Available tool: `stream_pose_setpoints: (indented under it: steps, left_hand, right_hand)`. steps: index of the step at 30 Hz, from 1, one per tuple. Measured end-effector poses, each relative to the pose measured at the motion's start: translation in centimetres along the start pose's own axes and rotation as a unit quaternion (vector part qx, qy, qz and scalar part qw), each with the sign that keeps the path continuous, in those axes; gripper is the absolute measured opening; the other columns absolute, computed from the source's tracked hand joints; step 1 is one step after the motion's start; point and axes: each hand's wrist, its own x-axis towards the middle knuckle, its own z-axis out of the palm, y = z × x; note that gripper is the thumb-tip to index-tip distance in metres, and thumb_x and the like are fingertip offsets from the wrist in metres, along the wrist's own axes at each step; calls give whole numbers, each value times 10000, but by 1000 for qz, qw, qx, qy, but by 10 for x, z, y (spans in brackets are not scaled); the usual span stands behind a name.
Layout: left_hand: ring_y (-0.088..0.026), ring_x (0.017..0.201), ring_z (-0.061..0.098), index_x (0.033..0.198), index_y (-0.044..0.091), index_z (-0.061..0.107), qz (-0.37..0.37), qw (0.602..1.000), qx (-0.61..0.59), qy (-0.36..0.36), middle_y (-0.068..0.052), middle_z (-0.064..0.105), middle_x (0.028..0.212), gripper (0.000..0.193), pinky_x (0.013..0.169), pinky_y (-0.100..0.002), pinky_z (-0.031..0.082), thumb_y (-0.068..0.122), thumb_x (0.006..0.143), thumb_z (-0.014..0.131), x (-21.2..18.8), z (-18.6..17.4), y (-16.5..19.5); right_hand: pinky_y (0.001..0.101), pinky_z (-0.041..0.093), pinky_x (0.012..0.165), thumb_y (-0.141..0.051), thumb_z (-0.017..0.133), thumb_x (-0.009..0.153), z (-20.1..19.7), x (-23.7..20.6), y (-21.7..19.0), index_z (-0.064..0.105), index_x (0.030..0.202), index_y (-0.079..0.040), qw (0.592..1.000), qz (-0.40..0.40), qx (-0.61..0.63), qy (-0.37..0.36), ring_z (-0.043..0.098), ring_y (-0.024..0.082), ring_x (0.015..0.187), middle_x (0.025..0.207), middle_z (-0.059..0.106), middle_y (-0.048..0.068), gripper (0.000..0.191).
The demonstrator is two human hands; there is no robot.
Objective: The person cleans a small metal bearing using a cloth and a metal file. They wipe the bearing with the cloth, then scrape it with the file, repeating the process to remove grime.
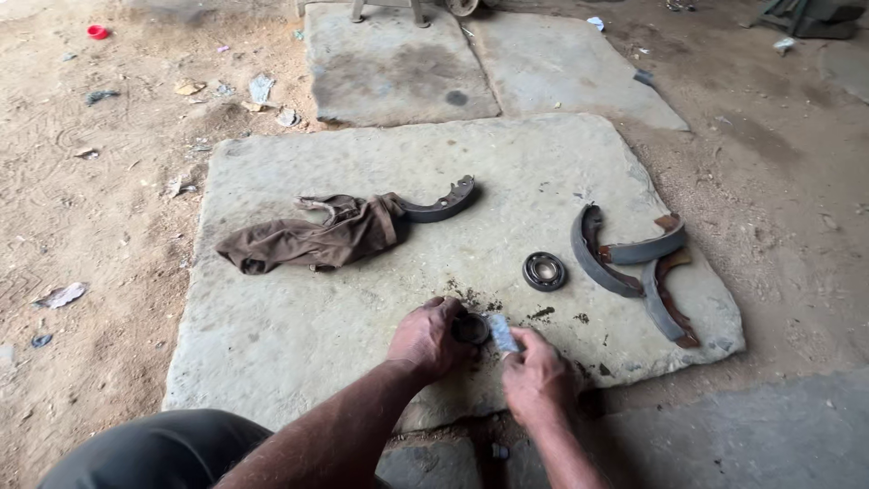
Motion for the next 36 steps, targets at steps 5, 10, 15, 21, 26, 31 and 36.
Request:
stream_pose_setpoints:
  steps: [5,10,15,21,26,31,36]
  left_hand:
    - [-350,1106,664,1141,145,636,-29,999,-7,-12,-125,680,1162,549,941,-459,528,409,718,867,0,-4,8]
    - [-335,1160,606,1327,250,599,-23,997,20,-71,-102,608,1291,733,963,-439,507,353,663,891,0,-13,14]
    - [-289,1158,646,1260,252,660,-13,998,18,-62,-51,665,1240,559,990,-408,527,346,742,846,0,-14,13]
    - [-281,1125,667,1243,236,659,-27,997,16,-69,-65,690,1172,500,976,-400,534,337,782,825,-2,-12,10]
    - [-289,1102,697,1265,249,666,-50,995,15,-88,-82,726,1150,446,976,-409,544,316,838,779,-2,-13,12]
    - [-304,1116,665,1256,214,647,-6,999,-4,-45,-86,671,1212,512,965,-419,527,267,774,813,-3,-14,14]
    - [-308,1120,665,1174,204,680,-3,999,-20,-42,-76,664,1225,461,952,-422,533,288,747,831,-3,-10,10]
  right_hand:
    - [425,576,880,-244,689,908,1,-13,-3,678,1242,-277,987,-148,-52,37,734,300,997,1114,751,74,336]
    - [399,587,873,-238,654,956,-13,-16,-14,666,1293,-305,991,-103,-86,8,745,247,981,1097,767,37,344]
    - [348,616,799,-186,606,1009,-20,-29,-26,607,1395,-288,990,-62,-116,-47,768,182,902,1067,787,15,400]
    - [371,637,812,-190,615,979,-26,-39,-32,654,1339,-264,992,-72,-87,-52,777,196,925,1111,778,17,369]
    - [405,561,944,-221,644,955,-30,-38,-35,674,1295,-253,978,-129,-158,-36,714,247,1044,1166,755,72,343]
    - [377,604,926,-210,596,979,-26,-39,-36,645,1306,-238,979,-144,-138,-37,766,220,983,1123,779,66,332]
    - [388,652,873,-196,609,956,-25,-36,-32,636,1325,-267,985,-110,-130,-39,781,233,960,1119,765,68,376]
